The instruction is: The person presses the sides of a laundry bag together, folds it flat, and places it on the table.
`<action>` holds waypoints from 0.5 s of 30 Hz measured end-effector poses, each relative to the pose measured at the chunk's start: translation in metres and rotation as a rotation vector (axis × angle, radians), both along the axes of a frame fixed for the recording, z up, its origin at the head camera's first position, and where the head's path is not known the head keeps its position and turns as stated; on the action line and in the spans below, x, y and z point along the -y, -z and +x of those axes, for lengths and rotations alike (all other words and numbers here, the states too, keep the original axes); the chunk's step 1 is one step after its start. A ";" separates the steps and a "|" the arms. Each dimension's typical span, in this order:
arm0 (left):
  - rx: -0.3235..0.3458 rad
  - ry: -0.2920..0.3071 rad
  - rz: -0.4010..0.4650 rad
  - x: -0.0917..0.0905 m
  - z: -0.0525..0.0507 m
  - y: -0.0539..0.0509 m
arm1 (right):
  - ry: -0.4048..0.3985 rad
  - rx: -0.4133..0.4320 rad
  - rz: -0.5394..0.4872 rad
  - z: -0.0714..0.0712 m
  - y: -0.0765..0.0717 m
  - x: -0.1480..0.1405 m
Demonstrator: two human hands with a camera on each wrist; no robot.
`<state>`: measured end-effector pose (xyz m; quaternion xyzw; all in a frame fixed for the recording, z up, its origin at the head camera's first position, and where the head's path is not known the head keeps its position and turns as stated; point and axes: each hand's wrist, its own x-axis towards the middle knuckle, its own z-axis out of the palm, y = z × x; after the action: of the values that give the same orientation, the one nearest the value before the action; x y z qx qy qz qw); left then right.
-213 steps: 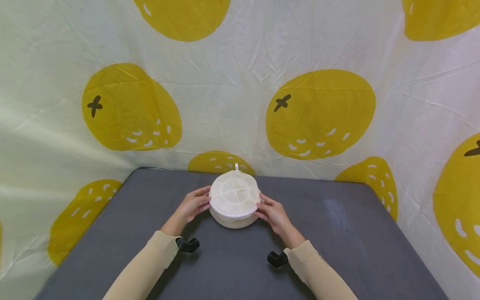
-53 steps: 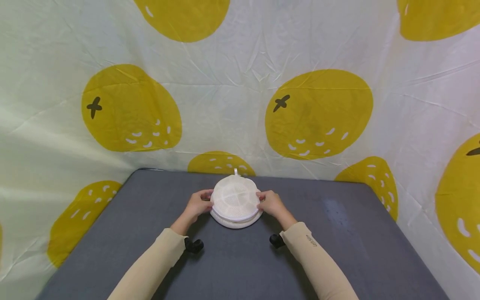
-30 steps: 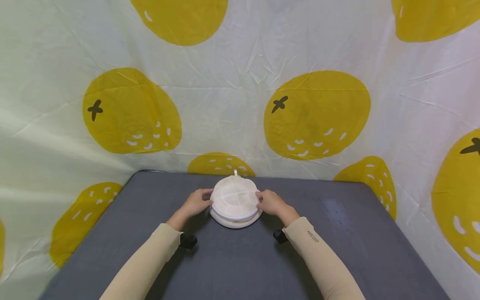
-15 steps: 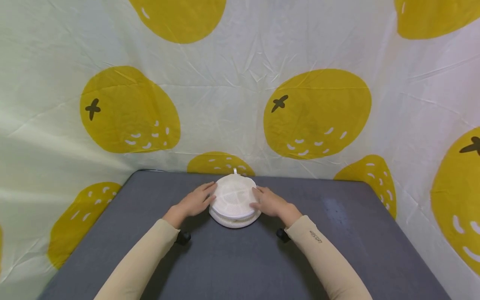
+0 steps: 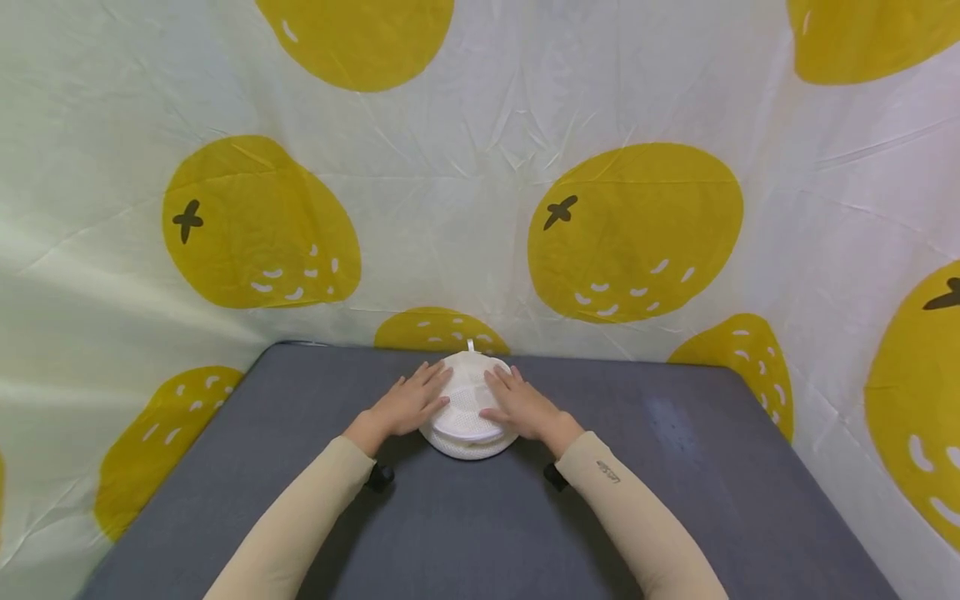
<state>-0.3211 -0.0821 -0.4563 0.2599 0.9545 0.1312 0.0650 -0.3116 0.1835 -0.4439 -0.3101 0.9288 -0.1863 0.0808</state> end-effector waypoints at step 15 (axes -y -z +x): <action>0.004 0.008 -0.017 -0.012 0.001 0.010 | 0.035 -0.015 0.041 -0.004 0.012 0.021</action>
<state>-0.3204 -0.0699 -0.4659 0.2630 0.9543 0.1236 0.0698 -0.3156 0.1628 -0.4559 -0.2932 0.9383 -0.1662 0.0768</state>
